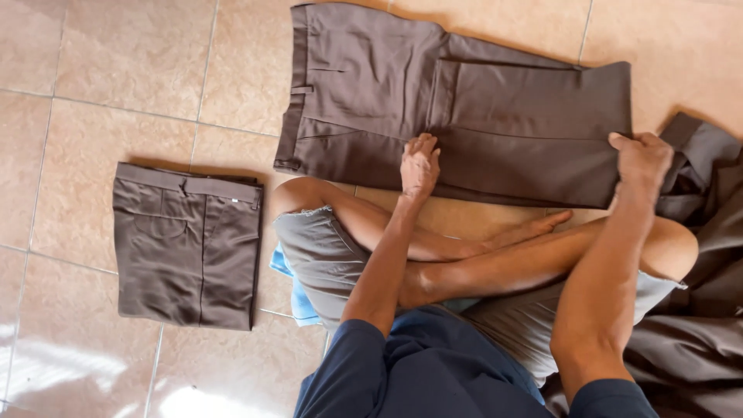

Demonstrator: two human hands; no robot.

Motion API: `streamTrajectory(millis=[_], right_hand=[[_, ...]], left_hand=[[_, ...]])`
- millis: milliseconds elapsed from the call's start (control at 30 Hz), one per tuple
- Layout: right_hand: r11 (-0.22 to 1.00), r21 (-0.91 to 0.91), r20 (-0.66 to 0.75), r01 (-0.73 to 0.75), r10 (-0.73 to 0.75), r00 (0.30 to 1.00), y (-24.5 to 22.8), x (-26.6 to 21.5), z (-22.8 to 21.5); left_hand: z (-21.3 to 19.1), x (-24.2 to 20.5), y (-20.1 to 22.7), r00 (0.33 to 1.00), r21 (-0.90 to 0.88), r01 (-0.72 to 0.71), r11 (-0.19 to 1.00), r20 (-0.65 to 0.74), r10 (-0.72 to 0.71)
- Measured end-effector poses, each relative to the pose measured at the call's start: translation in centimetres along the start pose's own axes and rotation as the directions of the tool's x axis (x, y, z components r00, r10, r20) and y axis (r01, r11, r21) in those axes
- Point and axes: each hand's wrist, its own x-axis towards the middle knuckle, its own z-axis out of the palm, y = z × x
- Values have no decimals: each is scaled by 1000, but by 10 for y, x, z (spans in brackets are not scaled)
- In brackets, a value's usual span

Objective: Folding brown trousers into neat stacks while sitting on the floor.

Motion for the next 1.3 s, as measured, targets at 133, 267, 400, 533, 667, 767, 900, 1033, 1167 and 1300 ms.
streamTrajectory(millis=[133, 267, 400, 533, 667, 767, 900, 1033, 1167, 1300], right_hand=[[946, 293, 16, -141, 142, 990, -36, -2, -47], [893, 432, 30, -124, 123, 992, -99, -25, -93], [958, 286, -42, 19, -7, 999, -170, -36, -89], [590, 117, -48, 799, -801, 597, -260, -67, -25], [528, 104, 121, 843, -848, 516, -374, -161, 85], [608, 210, 380, 765, -772, 510, -333, -166, 168], [760, 4, 339, 650, -613, 714, -217, -150, 170], [961, -262, 184, 84, -36, 982, -56, -109, 180], [996, -9, 274, -87, 86, 958, 1, -93, 193], [948, 235, 242, -214, 156, 958, 27, -43, 172]], left_hand=[[2, -6, 27, 995, -28, 60, 998, -74, -61], [20, -21, 48, 977, -218, 205, 954, -17, -214], [-19, -27, 98, 937, -425, 346, 837, 117, -328], [-30, -48, 118, 817, -498, 574, 650, 306, -488], [133, -136, 22, 412, -521, 849, 91, 544, -731], [101, -117, 15, 229, -671, 496, -552, 714, -662], [86, -129, 42, 777, -546, 604, 580, 240, -582], [65, -109, 71, 676, -710, 615, 343, 250, -694], [69, -123, 57, 747, -652, 630, 423, 357, -561], [54, -91, 24, 239, -320, 945, -63, 811, -534]])
